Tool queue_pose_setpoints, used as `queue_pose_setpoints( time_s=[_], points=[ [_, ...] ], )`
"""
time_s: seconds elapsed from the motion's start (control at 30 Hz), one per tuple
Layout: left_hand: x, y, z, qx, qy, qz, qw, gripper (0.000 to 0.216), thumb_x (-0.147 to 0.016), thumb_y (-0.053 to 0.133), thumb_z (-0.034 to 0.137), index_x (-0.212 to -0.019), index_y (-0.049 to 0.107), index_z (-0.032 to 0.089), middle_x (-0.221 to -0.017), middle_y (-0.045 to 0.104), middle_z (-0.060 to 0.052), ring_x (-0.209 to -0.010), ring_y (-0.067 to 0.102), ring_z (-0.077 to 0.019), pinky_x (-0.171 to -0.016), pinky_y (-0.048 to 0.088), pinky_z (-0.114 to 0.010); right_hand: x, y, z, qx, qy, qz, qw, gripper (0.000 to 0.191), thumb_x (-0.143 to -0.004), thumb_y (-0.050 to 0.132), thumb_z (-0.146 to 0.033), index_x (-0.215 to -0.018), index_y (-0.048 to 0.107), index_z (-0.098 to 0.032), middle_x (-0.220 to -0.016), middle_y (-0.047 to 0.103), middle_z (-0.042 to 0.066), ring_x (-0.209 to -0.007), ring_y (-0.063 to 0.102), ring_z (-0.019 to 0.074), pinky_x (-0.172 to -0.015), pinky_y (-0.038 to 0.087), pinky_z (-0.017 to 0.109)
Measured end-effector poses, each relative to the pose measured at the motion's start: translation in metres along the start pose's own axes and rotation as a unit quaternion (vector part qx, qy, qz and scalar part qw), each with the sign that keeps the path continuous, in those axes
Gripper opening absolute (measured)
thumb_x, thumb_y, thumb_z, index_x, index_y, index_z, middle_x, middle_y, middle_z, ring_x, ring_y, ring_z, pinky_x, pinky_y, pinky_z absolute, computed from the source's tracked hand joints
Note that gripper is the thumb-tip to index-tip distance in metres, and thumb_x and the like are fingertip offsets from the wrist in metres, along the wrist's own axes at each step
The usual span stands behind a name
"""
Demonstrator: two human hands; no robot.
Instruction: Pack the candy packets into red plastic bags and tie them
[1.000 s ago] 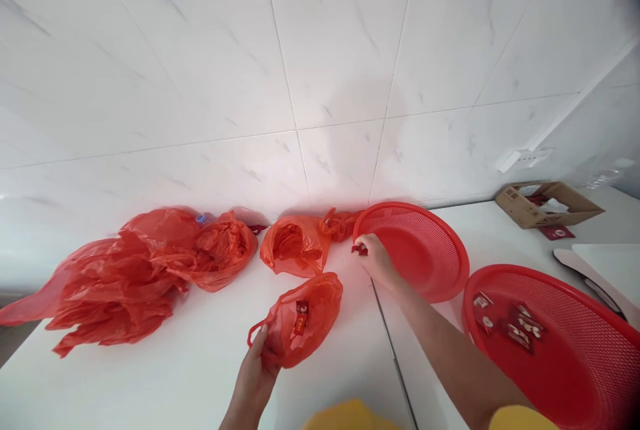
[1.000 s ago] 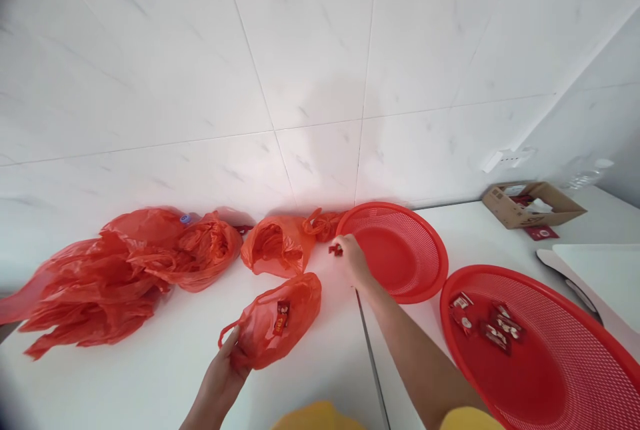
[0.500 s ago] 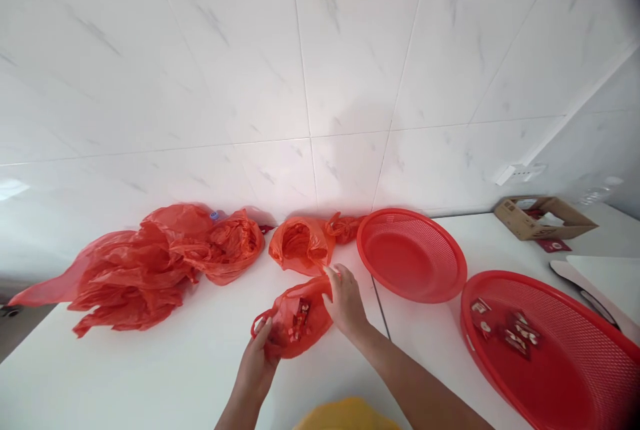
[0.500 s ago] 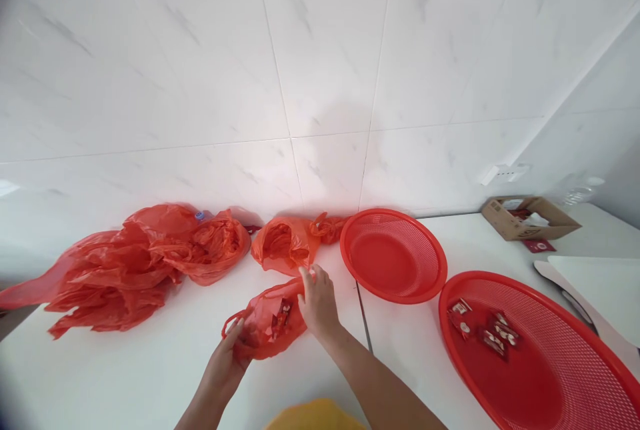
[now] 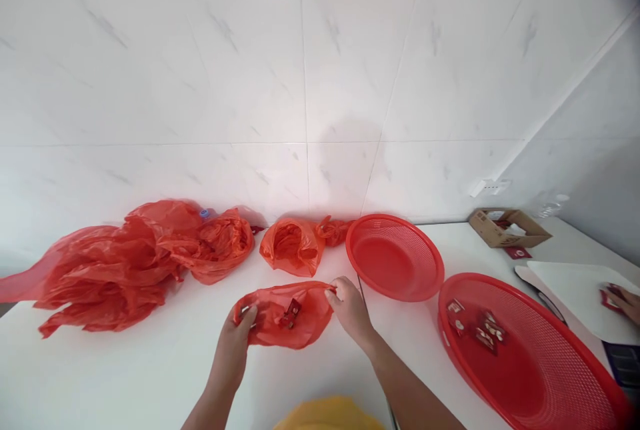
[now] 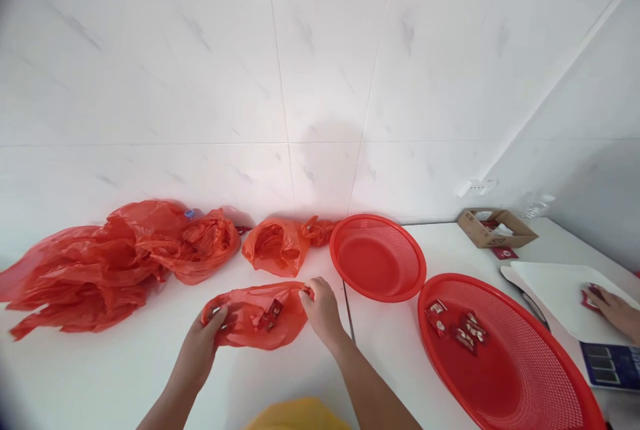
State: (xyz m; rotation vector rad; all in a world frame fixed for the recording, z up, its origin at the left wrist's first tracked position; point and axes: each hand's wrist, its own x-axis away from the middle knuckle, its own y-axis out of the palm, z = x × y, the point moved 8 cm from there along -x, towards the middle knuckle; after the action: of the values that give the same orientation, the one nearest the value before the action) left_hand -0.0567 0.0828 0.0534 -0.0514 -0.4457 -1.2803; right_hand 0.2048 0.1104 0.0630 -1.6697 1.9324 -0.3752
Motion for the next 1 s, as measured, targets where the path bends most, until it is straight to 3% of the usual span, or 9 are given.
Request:
queue_pose_setpoints(
  time_s=[0.13, 0.23, 0.33, 0.43, 0.6, 0.7, 0.77, 0.87, 1.0],
  points=[
    [0.004, -0.008, 0.038, -0.149, 0.098, 0.029, 0.984, 0.028, -0.069, 0.072, 0.042, -0.082, 0.066, 0.019, -0.065, 0.065, 0.001, -0.061, 0.057, -0.0161, -0.057, 0.044, -0.024, 0.006, -0.021, -0.032, -0.108, -0.006, -0.004, 0.994, 0.004, -0.082, 0.055, -0.026, -0.079, 0.056, -0.023, -0.102, 0.062, 0.006, -0.099, 0.057, 0.0211, -0.083, 0.045, 0.033],
    [0.012, -0.010, 0.066, -0.280, 0.200, 0.054, 0.937, 0.014, -0.075, 0.065, 0.036, -0.074, 0.066, 0.022, -0.068, 0.062, 0.000, -0.064, 0.054, -0.0165, -0.059, 0.040, -0.024, 0.009, -0.019, -0.038, -0.213, 0.052, -0.038, 0.975, 0.012, -0.083, 0.058, -0.035, -0.080, 0.058, -0.023, -0.125, 0.059, 0.008, -0.117, 0.052, 0.0242, -0.090, 0.044, 0.035],
    [0.020, -0.014, 0.085, -0.334, 0.269, 0.092, 0.899, 0.006, -0.073, 0.062, 0.026, -0.073, 0.068, 0.023, -0.078, 0.065, -0.002, -0.072, 0.055, -0.0184, -0.064, 0.040, -0.025, 0.010, -0.010, -0.034, -0.310, 0.110, -0.052, 0.943, 0.020, -0.084, 0.058, -0.043, -0.088, 0.062, -0.023, -0.123, 0.063, 0.010, -0.115, 0.056, 0.0244, -0.095, 0.043, 0.038],
    [0.018, -0.020, 0.083, -0.303, 0.205, 0.096, 0.926, 0.005, -0.070, 0.061, 0.023, -0.073, 0.066, 0.023, -0.069, 0.063, 0.000, -0.062, 0.052, -0.0164, -0.058, 0.038, -0.025, 0.008, -0.001, -0.029, -0.371, 0.135, -0.038, 0.918, 0.026, -0.084, 0.057, -0.048, -0.094, 0.061, -0.024, -0.112, 0.067, 0.009, -0.104, 0.060, 0.0238, -0.091, 0.046, 0.039],
    [0.017, -0.003, 0.072, -0.106, 0.104, -0.003, 0.989, 0.009, -0.069, 0.063, 0.025, -0.071, 0.057, 0.020, -0.062, 0.059, 0.002, -0.054, 0.050, -0.0123, -0.054, 0.040, -0.024, 0.004, 0.018, -0.035, -0.444, 0.166, -0.052, 0.879, 0.024, -0.083, 0.059, -0.049, -0.091, 0.057, -0.026, -0.084, 0.065, 0.003, -0.078, 0.060, 0.0192, -0.070, 0.050, 0.033],
    [0.021, 0.012, 0.070, -0.027, 0.090, -0.050, 0.994, 0.013, -0.069, 0.067, 0.026, -0.071, 0.056, 0.019, -0.065, 0.063, 0.001, -0.058, 0.055, -0.0132, -0.060, 0.047, -0.027, 0.003, 0.029, -0.044, -0.477, 0.182, -0.057, 0.858, 0.024, -0.083, 0.058, -0.050, -0.083, 0.056, -0.026, -0.061, 0.049, -0.005, -0.053, 0.045, 0.0118, -0.056, 0.044, 0.027],
    [0.023, 0.021, 0.066, -0.009, 0.079, -0.076, 0.994, 0.015, -0.069, 0.070, 0.025, -0.072, 0.056, 0.019, -0.067, 0.065, -0.001, -0.060, 0.057, -0.0140, -0.063, 0.048, -0.028, 0.006, 0.037, -0.050, -0.488, 0.196, -0.074, 0.847, 0.033, -0.085, 0.053, -0.056, -0.077, 0.055, -0.024, -0.052, 0.037, -0.007, -0.044, 0.030, 0.0084, -0.045, 0.034, 0.023],
    [0.026, 0.034, 0.058, -0.003, 0.067, -0.113, 0.991, 0.017, -0.070, 0.072, 0.026, -0.073, 0.057, 0.018, -0.069, 0.067, -0.002, -0.062, 0.058, -0.0146, -0.064, 0.048, -0.028, 0.011, 0.044, -0.057, -0.467, 0.194, -0.100, 0.857, 0.043, -0.087, 0.044, -0.063, -0.081, 0.058, -0.022, -0.050, 0.034, -0.008, -0.042, 0.023, 0.0070, -0.040, 0.021, 0.022],
    [0.030, 0.046, 0.049, 0.010, 0.059, -0.146, 0.988, 0.016, -0.073, 0.073, 0.028, -0.075, 0.060, 0.018, -0.069, 0.067, -0.003, -0.063, 0.059, -0.0151, -0.065, 0.048, -0.028, 0.020, 0.054, -0.071, -0.381, 0.158, -0.193, 0.890, 0.043, -0.084, 0.055, -0.056, -0.117, 0.056, -0.027, -0.060, 0.046, -0.006, -0.049, 0.037, 0.0082, -0.047, 0.031, 0.021]
  ],
)
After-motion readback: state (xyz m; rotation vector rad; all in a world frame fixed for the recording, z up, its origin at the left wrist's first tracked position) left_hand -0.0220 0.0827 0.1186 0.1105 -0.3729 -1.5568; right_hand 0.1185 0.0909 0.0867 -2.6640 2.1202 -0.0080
